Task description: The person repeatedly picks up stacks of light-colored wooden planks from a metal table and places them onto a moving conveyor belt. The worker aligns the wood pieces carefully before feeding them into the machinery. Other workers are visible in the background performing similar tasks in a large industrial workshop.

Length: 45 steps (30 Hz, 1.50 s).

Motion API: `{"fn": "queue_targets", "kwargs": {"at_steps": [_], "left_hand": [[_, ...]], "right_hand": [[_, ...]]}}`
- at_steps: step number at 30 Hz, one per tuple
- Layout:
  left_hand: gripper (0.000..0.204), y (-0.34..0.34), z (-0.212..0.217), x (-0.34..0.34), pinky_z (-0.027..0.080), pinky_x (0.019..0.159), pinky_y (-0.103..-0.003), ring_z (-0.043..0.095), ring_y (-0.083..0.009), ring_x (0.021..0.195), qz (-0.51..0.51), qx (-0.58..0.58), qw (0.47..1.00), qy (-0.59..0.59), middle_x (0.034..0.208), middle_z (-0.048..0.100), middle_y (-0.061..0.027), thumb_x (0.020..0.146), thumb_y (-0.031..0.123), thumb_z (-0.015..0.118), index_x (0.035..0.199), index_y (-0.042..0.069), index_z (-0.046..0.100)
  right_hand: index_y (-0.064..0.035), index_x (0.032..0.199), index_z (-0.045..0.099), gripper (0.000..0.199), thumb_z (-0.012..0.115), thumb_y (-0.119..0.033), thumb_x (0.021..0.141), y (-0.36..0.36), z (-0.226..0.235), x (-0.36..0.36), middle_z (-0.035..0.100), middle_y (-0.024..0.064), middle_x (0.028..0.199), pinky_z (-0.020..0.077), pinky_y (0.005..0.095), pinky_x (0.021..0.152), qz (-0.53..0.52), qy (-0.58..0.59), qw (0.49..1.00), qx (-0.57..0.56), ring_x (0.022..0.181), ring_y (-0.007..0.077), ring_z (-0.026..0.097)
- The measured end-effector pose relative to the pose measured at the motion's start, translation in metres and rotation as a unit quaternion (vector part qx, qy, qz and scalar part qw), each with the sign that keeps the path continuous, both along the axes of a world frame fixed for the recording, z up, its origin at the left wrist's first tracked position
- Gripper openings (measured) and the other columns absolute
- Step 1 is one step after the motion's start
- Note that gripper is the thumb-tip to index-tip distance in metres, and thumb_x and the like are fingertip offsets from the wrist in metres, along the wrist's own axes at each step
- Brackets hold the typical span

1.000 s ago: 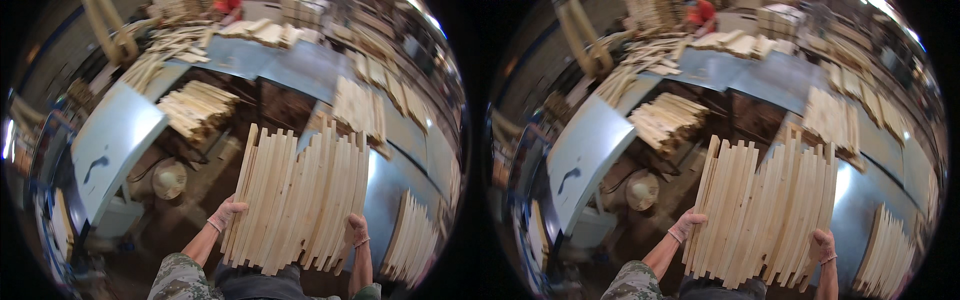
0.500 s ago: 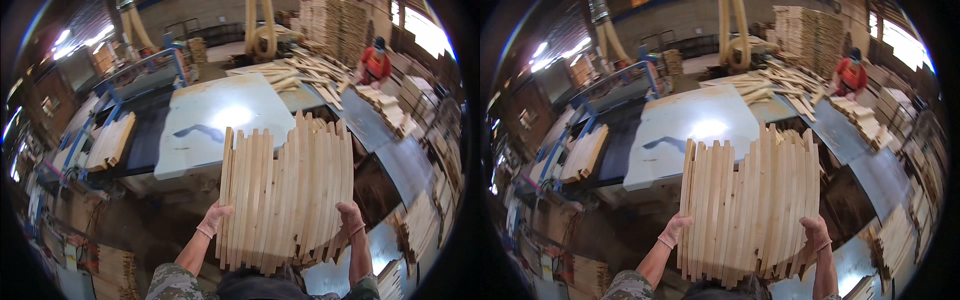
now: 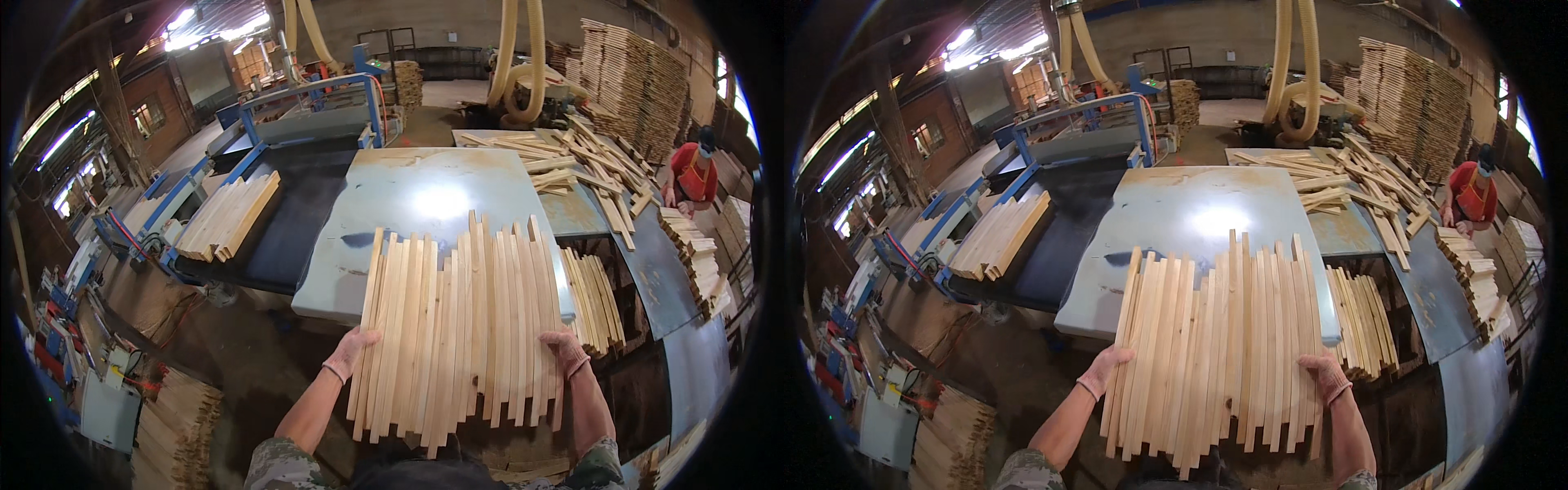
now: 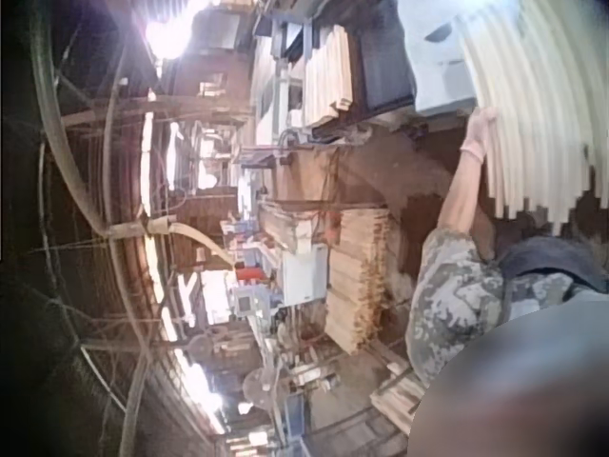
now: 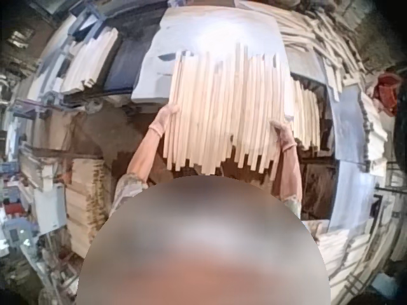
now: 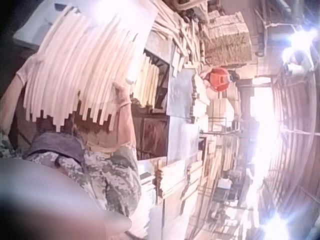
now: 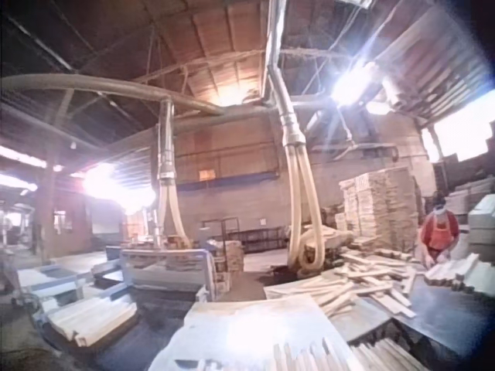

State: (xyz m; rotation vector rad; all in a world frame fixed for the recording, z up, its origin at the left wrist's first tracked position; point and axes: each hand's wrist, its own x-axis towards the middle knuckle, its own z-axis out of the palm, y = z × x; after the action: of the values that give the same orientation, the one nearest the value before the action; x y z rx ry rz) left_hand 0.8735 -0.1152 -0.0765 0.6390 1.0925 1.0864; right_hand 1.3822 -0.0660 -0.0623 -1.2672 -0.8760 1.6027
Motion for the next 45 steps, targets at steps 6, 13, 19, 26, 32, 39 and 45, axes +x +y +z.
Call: {"fn": "queue_targets", "kwargs": {"at_steps": [6,13,19,26,32,39,45], "left_hand": [[0.066,0.093,-0.016,-0.026,0.06,0.096,-0.039,0.071,-0.023,0.115,-0.014,-0.075,0.997,0.031,0.133,0.069,-0.0153,0.098,0.034,0.073,0.146,-0.006,0.053],[0.079,0.204,-0.007,-0.062,0.055,0.106,-0.043,0.067,-0.0297,0.125,-0.029,0.02,0.965,0.261,0.143,0.064,-0.0201,0.098,0.046,0.073,0.154,-0.002,0.047],[0.102,0.261,0.023,-0.095,0.044,0.116,-0.053,0.055,-0.0423,0.14,-0.032,-0.065,0.748,0.66,0.156,0.05,-0.0263,0.089,0.077,0.062,0.163,0.011,0.041],[0.101,0.257,0.042,-0.197,0.031,0.123,-0.054,0.039,-0.0426,0.151,-0.023,-0.095,0.67,0.736,0.168,0.034,-0.0263,0.092,0.076,0.056,0.168,0.016,0.032],[0.1,0.274,0.008,-0.337,0.006,0.132,-0.053,0.012,-0.0426,0.165,-0.012,-0.099,0.61,0.786,0.178,0.013,-0.0264,0.101,0.077,0.04,0.172,0.01,0.021],[0.101,0.3,-0.002,-0.486,-0.002,0.133,-0.054,0.007,-0.0404,0.166,-0.019,-0.087,0.598,0.796,0.178,0.013,-0.0248,0.1,0.076,0.041,0.172,0.008,0.019],[0.1,0.308,0.0,-0.548,0.0,0.134,-0.054,0.007,-0.0386,0.166,-0.001,-0.117,0.605,0.788,0.178,0.013,-0.0232,0.1,0.073,0.046,0.171,0.007,0.02]], "right_hand": [[0.003,0.108,0.071,0.026,0.075,-0.01,0.086,0.105,-0.051,0.008,0.072,0.009,0.094,0.0586,0.0356,0.075,0.006,-0.011,0.999,-0.048,0.082,0.0192,0.069],[0.0049,0.115,0.069,0.035,0.073,-0.012,0.085,0.182,-0.055,-0.036,0.074,0.0147,0.098,0.0619,0.043,0.08,-0.027,-0.042,0.997,-0.053,0.084,0.0284,0.073],[0.0015,0.113,0.069,0.03,0.073,-0.014,0.088,0.229,-0.077,-0.102,0.073,0.0115,0.098,0.0607,0.0402,0.08,-0.057,-0.009,0.998,-0.01,0.085,0.0261,0.071],[-0.0037,0.12,0.064,0.03,0.072,-0.014,0.093,0.266,-0.049,-0.282,0.071,0.0101,0.102,0.0596,0.0401,0.077,-0.034,0.003,0.999,-0.029,0.088,0.0242,0.07],[-0.0013,0.123,0.064,0.032,0.072,-0.018,0.096,0.31,-0.065,-0.422,0.072,0.0109,0.102,0.0597,0.0377,0.073,-0.006,0.002,0.999,-0.038,0.089,0.0234,0.071],[0.0031,0.121,0.066,0.032,0.072,-0.017,0.096,0.343,-0.067,-0.563,0.073,0.01,0.105,0.0603,0.0367,0.076,0.005,0.045,0.997,-0.064,0.091,0.023,0.072],[0.0018,0.117,0.067,0.03,0.075,-0.018,0.095,0.357,-0.016,-0.648,0.074,0.0103,0.105,0.0605,0.0359,0.081,0.034,-0.042,0.995,-0.081,0.096,0.0223,0.073]]}}
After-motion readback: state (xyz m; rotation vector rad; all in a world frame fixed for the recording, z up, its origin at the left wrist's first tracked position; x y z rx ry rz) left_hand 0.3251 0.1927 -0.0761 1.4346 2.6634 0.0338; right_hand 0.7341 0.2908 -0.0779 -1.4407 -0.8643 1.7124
